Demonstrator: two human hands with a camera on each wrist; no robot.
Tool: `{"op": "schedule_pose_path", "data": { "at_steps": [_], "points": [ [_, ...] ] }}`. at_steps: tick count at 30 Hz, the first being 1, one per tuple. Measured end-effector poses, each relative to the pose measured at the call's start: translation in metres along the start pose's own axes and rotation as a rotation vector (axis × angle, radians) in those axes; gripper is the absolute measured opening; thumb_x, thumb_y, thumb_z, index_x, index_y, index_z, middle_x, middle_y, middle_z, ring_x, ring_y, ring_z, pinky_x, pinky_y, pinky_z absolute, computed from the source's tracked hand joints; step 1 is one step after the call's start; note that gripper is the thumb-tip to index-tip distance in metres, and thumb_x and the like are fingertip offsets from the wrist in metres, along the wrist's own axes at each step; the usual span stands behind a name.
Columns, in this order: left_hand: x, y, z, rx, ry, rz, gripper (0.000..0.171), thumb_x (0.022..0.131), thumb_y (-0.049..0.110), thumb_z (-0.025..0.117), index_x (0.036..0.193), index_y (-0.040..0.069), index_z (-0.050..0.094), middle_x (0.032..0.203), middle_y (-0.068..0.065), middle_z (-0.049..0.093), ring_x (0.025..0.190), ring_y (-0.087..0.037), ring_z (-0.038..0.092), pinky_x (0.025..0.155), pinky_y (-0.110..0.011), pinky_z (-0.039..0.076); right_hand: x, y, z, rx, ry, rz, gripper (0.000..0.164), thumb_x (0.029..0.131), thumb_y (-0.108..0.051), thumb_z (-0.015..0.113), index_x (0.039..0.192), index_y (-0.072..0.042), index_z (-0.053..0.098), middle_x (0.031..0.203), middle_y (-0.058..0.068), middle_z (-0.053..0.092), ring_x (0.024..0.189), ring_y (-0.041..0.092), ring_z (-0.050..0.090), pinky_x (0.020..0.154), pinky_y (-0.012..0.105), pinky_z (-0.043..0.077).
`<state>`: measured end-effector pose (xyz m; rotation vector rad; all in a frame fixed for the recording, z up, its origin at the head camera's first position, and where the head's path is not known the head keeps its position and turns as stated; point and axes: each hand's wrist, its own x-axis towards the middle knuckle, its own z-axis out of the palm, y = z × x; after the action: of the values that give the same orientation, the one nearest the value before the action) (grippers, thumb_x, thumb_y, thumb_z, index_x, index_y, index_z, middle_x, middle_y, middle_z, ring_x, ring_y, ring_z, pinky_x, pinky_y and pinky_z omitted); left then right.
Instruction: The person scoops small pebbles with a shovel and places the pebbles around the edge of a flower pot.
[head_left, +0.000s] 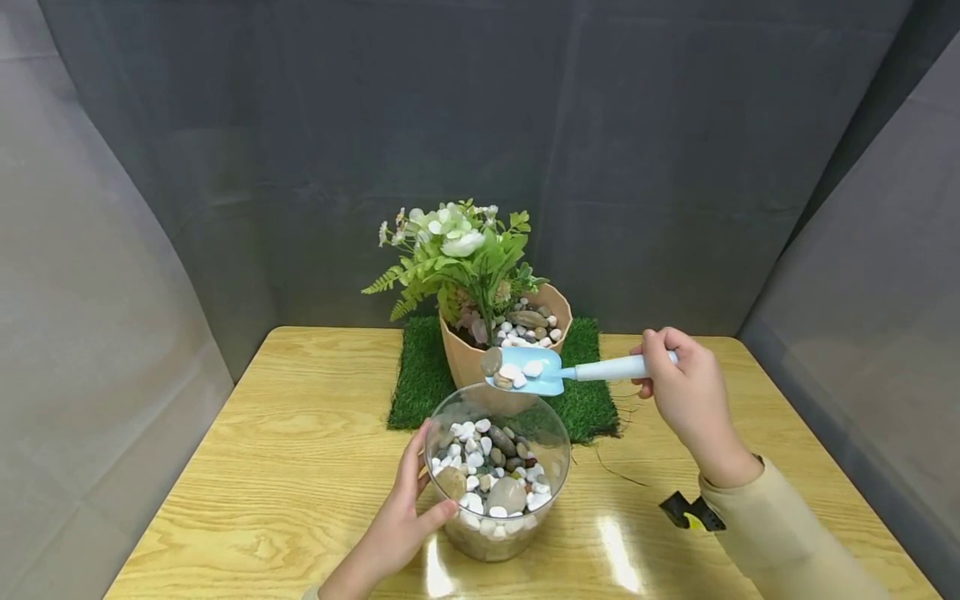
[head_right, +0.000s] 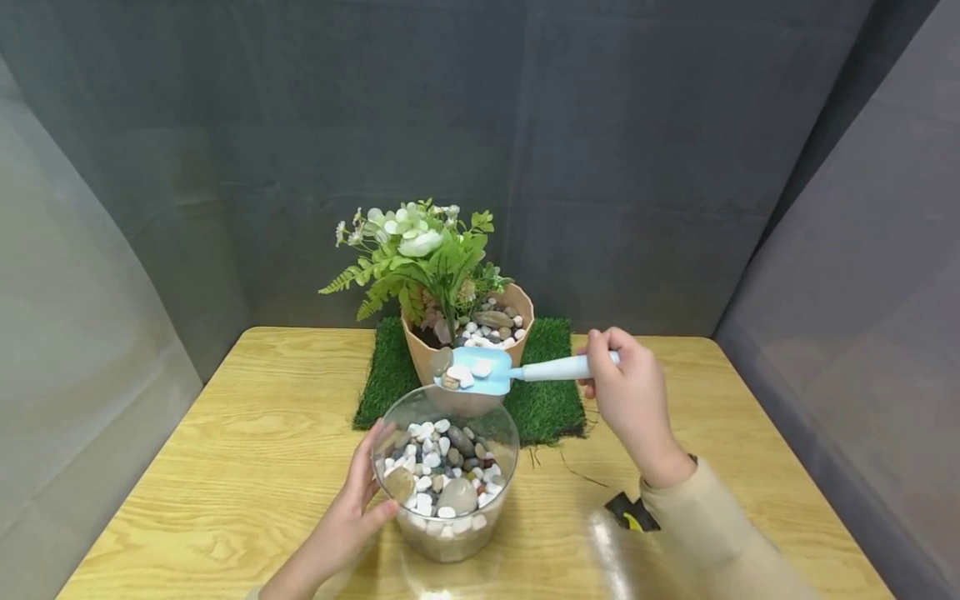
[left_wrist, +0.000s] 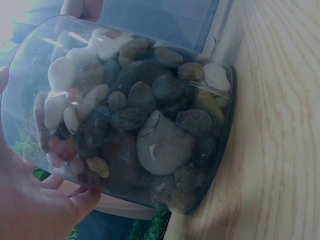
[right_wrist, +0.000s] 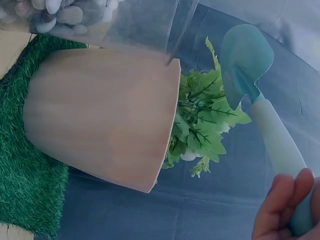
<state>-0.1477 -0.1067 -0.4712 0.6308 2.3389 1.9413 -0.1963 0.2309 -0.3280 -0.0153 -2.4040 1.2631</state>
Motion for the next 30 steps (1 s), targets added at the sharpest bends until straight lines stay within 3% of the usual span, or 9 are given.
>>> {"op": "schedule_pose_path", "data": {
  "at_steps": [12,19,30],
  "points": [
    [0.000,-0.002,-0.001,0.005,-0.003,0.018,0.099,0.093,0.019,0.069,0.167,0.026,0.003,0.173,-0.019,0.008,0.154,-0.052,0.018,0.120,-0.071,0.023,0.034,0.003,0.011,0.029,0.031,0.028,0.051,0.109,-0.042,0.043,0.097,0.000,0.069,0.074,0.000,0.067,0.053,0.010,0.061,0.039,0.028,0.039],
    [0.000,-0.002,-0.001,0.006,-0.002,0.010,0.100,0.093,0.019,0.070,0.167,0.027,0.003,0.173,-0.018,0.009,0.154,-0.049,0.020,0.121,-0.069,0.024,0.044,0.009,0.025,-0.011,0.042,0.031,0.051,0.108,-0.043,0.042,0.095,-0.001,0.069,0.074,0.008,0.069,0.054,0.015,0.063,0.039,0.028,0.041],
    [0.000,-0.002,-0.001,0.007,-0.003,-0.008,0.100,0.093,0.020,0.069,0.167,0.027,0.003,0.173,-0.016,0.008,0.155,-0.046,0.019,0.122,-0.066,0.023,0.051,0.011,0.039,-0.041,0.069,0.020,0.047,0.108,-0.038,0.043,0.093,-0.002,0.069,0.073,0.015,0.071,0.049,0.008,0.059,0.039,0.025,0.042]
  ]
}}
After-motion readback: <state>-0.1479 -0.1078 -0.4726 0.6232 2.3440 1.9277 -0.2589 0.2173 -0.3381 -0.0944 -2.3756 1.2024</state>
